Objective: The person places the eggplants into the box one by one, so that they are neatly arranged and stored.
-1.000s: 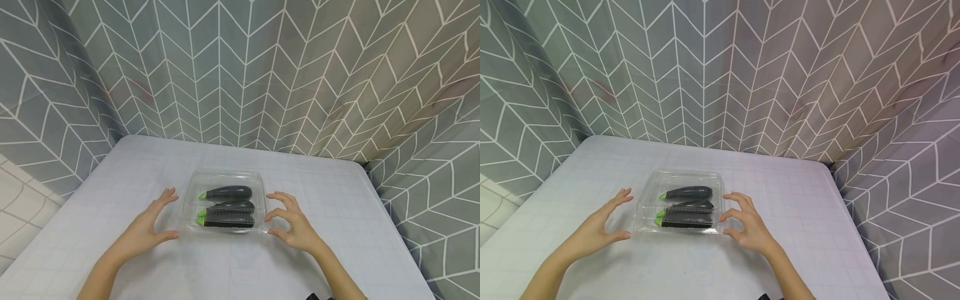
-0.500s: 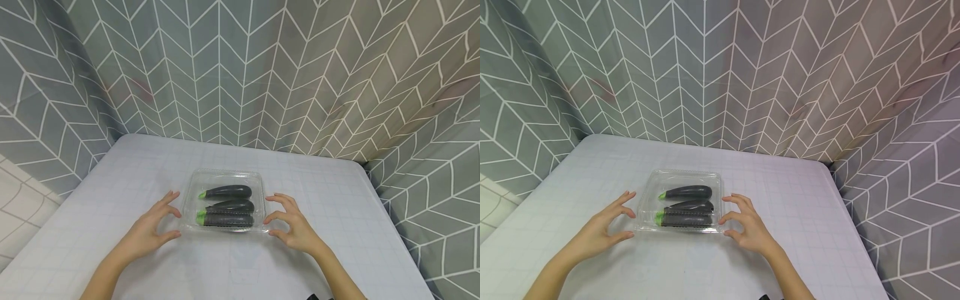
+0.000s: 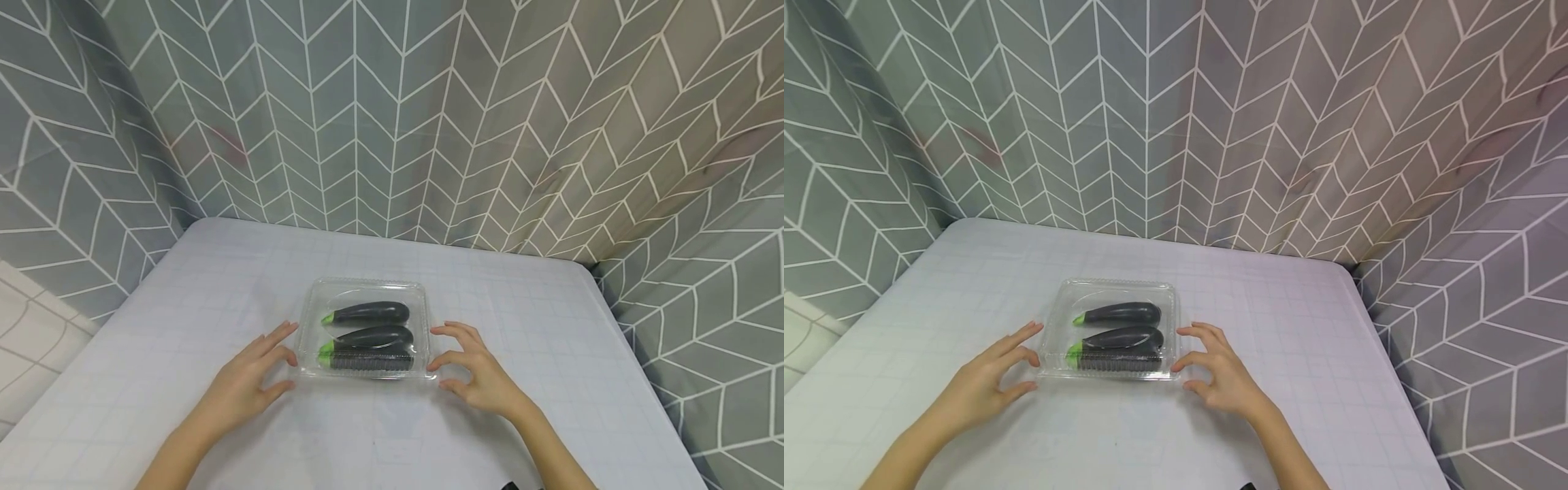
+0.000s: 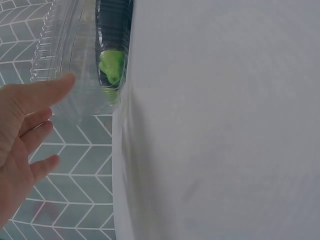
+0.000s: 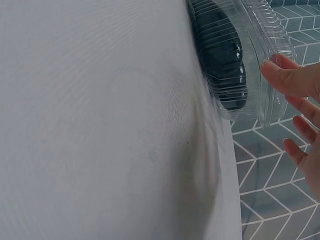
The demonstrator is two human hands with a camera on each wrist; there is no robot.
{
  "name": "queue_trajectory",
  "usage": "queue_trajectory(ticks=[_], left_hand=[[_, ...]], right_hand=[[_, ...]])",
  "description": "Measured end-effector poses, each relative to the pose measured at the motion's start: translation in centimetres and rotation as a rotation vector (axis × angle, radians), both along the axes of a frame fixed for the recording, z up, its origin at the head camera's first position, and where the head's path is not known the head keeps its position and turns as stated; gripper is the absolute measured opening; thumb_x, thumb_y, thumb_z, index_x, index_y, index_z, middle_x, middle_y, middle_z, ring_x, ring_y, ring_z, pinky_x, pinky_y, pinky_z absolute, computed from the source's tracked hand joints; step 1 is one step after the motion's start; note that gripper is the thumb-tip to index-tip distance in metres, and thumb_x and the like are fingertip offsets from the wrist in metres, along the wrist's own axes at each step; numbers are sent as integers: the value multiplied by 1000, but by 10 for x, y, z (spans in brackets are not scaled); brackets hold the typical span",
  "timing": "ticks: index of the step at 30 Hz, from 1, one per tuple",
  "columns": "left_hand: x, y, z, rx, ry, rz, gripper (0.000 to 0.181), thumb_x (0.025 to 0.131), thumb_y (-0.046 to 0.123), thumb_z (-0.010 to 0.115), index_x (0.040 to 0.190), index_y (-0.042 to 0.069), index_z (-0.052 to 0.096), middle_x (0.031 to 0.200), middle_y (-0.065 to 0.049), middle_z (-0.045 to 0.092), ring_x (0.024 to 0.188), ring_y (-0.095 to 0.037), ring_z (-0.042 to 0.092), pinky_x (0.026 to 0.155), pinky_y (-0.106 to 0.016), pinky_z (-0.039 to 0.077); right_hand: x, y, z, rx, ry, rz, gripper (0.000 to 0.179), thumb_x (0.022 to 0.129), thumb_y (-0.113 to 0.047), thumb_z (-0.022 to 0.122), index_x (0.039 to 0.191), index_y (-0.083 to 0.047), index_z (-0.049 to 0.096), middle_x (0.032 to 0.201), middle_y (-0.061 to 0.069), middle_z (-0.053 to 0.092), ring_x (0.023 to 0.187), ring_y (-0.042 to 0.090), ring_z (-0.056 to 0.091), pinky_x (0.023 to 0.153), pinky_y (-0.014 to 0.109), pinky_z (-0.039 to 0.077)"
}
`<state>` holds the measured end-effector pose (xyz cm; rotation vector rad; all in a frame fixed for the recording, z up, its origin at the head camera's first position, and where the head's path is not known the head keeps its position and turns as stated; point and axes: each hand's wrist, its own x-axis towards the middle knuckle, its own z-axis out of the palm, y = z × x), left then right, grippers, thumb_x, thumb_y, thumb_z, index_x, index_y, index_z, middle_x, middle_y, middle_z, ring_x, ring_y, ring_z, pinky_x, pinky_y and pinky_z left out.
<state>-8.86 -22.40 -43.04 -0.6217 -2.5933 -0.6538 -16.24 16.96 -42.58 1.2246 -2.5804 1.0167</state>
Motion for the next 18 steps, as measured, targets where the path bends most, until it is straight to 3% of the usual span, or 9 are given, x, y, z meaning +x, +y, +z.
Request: queue_trajectory(ticks=[3,7,12,18], left_hand=[[2,2,1,-21,13,20,45,57,1,89,87,21,61,146,-3,46,125,-35,50,113,-30,28],[3,5,2,-48,10,54,44,57,0,88,87,20,62,146,-4,46,122,-39,52,101,-49,42],[3,9,1,-72,19,66,42,57,1,88,85,18,61,143,-9,49,122,-37,53,99,-52,42],[1,13,1,-59,136,67,38,56,1,88,80,17,65,134,-12,57,111,-37,61,91,-50,49]], right_hand=[[0,0,-1,-3,-12,5,41,64,-4,85,92,-31,71,141,0,46,137,29,28,103,59,35],[0,1,-1,-5,-17,10,42,64,-3,85,92,-31,71,140,1,47,137,28,28,103,59,35],[1,1,-2,-3,-24,13,41,65,-3,85,93,-30,72,141,1,47,138,28,28,103,59,35],[1,1,-2,-4,-26,12,40,65,-4,85,93,-30,72,141,1,46,137,28,28,103,59,35]])
